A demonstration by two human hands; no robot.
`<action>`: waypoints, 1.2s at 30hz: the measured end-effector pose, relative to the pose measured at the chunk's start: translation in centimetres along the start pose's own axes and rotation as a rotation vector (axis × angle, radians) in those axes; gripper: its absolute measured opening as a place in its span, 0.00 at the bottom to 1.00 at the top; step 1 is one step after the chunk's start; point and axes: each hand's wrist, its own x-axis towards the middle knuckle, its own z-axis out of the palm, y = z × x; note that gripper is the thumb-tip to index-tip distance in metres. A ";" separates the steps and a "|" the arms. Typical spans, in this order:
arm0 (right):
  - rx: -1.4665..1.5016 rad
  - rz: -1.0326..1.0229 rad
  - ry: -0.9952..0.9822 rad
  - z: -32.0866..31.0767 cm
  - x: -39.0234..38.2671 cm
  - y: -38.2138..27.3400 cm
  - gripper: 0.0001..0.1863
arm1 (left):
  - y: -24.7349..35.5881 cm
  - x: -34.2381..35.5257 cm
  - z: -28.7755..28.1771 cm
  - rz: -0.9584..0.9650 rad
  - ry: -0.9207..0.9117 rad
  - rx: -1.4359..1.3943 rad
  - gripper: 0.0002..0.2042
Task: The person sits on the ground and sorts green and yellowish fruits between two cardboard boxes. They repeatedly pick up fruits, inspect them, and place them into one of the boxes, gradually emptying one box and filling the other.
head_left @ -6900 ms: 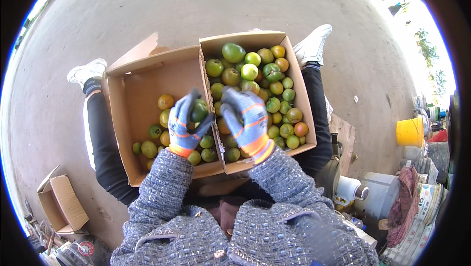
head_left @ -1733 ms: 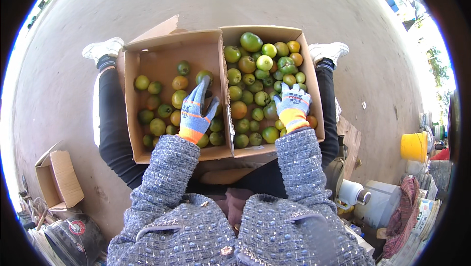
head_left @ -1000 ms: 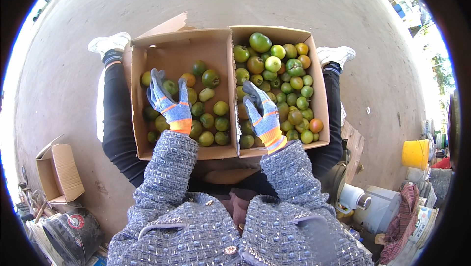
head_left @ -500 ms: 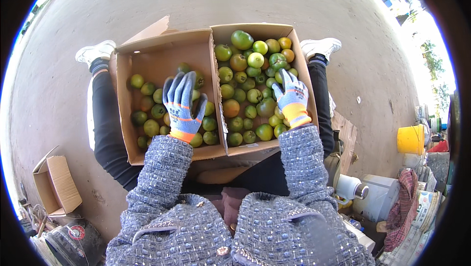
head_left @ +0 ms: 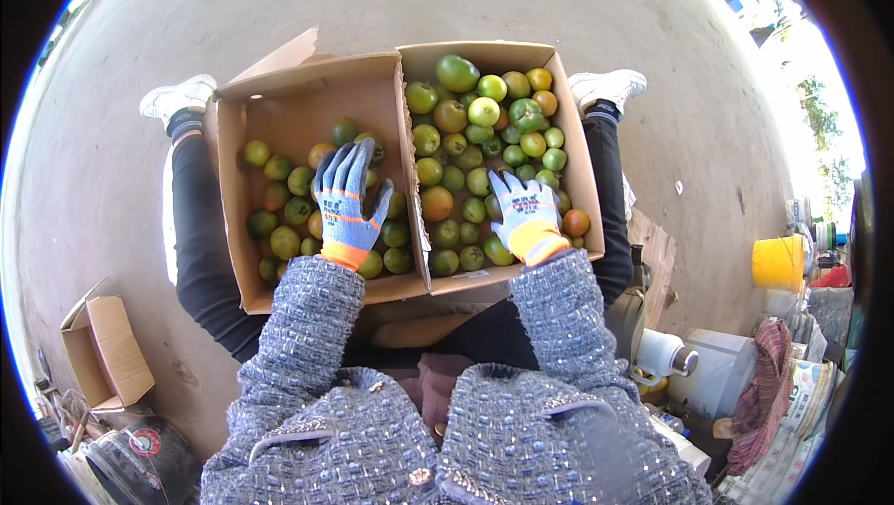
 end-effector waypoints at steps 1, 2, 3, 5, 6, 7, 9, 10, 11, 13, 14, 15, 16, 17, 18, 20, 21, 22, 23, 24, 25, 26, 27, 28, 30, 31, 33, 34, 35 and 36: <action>-0.038 0.005 -0.008 0.2 -0.5 0.0 0.44 | 0.2 0.0 0.0 -0.007 0.003 0.000 0.31; -0.072 0.018 -0.016 0.4 -0.1 0.0 0.45 | 0.0 -0.1 0.1 -0.007 0.004 -0.003 0.31; -0.107 0.034 -0.021 0.5 0.4 -0.2 0.45 | -0.2 -0.1 0.2 -0.003 0.006 -0.007 0.32; 0.052 0.064 0.033 0.2 0.4 0.2 0.45 | -0.1 -0.1 0.4 0.008 0.005 -0.052 0.32; 0.129 0.076 0.067 -0.2 -0.1 0.2 0.44 | 0.1 0.0 0.0 0.011 0.003 -0.083 0.33; 0.207 0.086 0.100 -0.8 -0.4 0.2 0.44 | 0.4 0.1 -0.3 0.014 0.002 -0.113 0.33; 0.463 0.126 0.160 -1.5 -0.8 0.4 0.45 | 1.2 0.6 -0.7 0.053 -0.037 -0.189 0.36; 0.686 0.096 0.248 -1.4 -0.9 0.2 0.45 | 1.6 0.7 -1.1 0.086 -0.082 -0.218 0.37; 0.908 0.065 0.336 -1.4 -0.9 -0.3 0.44 | 2.1 1.0 -1.5 0.118 -0.126 -0.247 0.39; 1.321 -0.069 0.333 -2.7 -0.9 -2.5 0.41 | 2.8 1.3 -1.6 0.280 -0.128 -0.299 0.43; 1.410 -0.127 0.327 -3.2 -1.1 -3.8 0.40 | 3.2 1.3 -1.3 0.285 -0.149 -0.301 0.42; 1.505 -0.194 0.317 -3.7 -1.2 -5.2 0.38 | 3.3 1.0 -1.1 0.289 -0.173 -0.293 0.42; 1.601 -0.219 0.265 -3.6 -1.1 -5.8 0.37 | 3.0 0.8 -1.2 0.270 -0.105 -0.298 0.41; 1.695 -0.245 0.211 -3.5 -1.0 -6.3 0.35 | 2.5 0.9 -1.6 0.223 -0.074 -0.347 0.41; 1.957 -0.144 0.127 -4.0 -0.7 -6.8 0.33 | 2.1 0.5 -1.5 0.023 -0.041 -0.492 0.42; 1.262 -0.104 0.359 -4.3 0.4 -5.3 0.29 | 1.9 0.0 -1.0 -0.454 0.154 -1.095 0.40; 0.860 -0.090 0.479 -3.6 0.9 -4.7 0.29 | 0.8 0.2 -0.8 -0.595 0.262 -1.079 0.34; 0.514 -0.061 0.447 -2.6 1.3 -4.5 0.30 | -1.4 0.5 -0.7 -0.796 0.264 -1.198 0.30; 0.314 -0.103 0.360 -0.7 1.8 -4.4 0.35 | -3.3 0.4 -0.6 -1.000 0.264 -1.311 0.27; 0.209 -0.088 0.212 -1.2 1.5 -5.1 0.37 | -2.9 1.2 -1.3 -1.049 0.292 -1.296 0.28; 0.103 -0.074 0.065 -1.7 1.2 -5.9 0.38 | -3.5 0.9 -1.0 -1.048 0.272 -1.263 0.30; 0.028 -0.060 0.083 -1.4 1.5 -6.6 0.42 | -3.2 1.0 -1.0 -1.037 0.292 -1.212 0.32; -0.015 -0.030 0.126 -1.6 1.2 -7.1 0.32 | -2.2 1.4 -0.9 -1.026 0.303 -1.166 0.33; -0.090 -0.026 0.147 -0.8 1.8 -7.6 0.26 | -1.6 1.7 -1.0 -1.001 0.304 -1.170 0.36; -0.193 -0.008 0.207 0.5 2.7 -8.7 0.13 | -1.7 1.2 -0.5 -0.919 0.250 -1.125 0.31; -0.174 -0.005 0.191 0.6 2.9 -8.9 0.13 | -1.7 0.6 -0.1 -0.860 0.214 -1.096 0.29; -0.145 -0.047 0.200 0.3 2.9 -8.6 0.17 | -1.4 -0.1 0.2 -0.847 0.138 -1.234 0.26; -0.053 -0.067 0.210 -0.2 2.6 -8.1 0.22 | -0.2 0.1 -0.4 -0.836 -0.010 -1.099 0.27; 0.039 -0.087 0.220 -0.8 2.3 -7.3 0.27 | 0.1 -0.4 -0.1 -0.686 -0.085 -1.028 0.29; 0.177 0.022 0.128 -1.9 1.9 -6.8 0.36 | 0.5 -0.8 -0.1 -0.534 -0.137 -0.953 0.30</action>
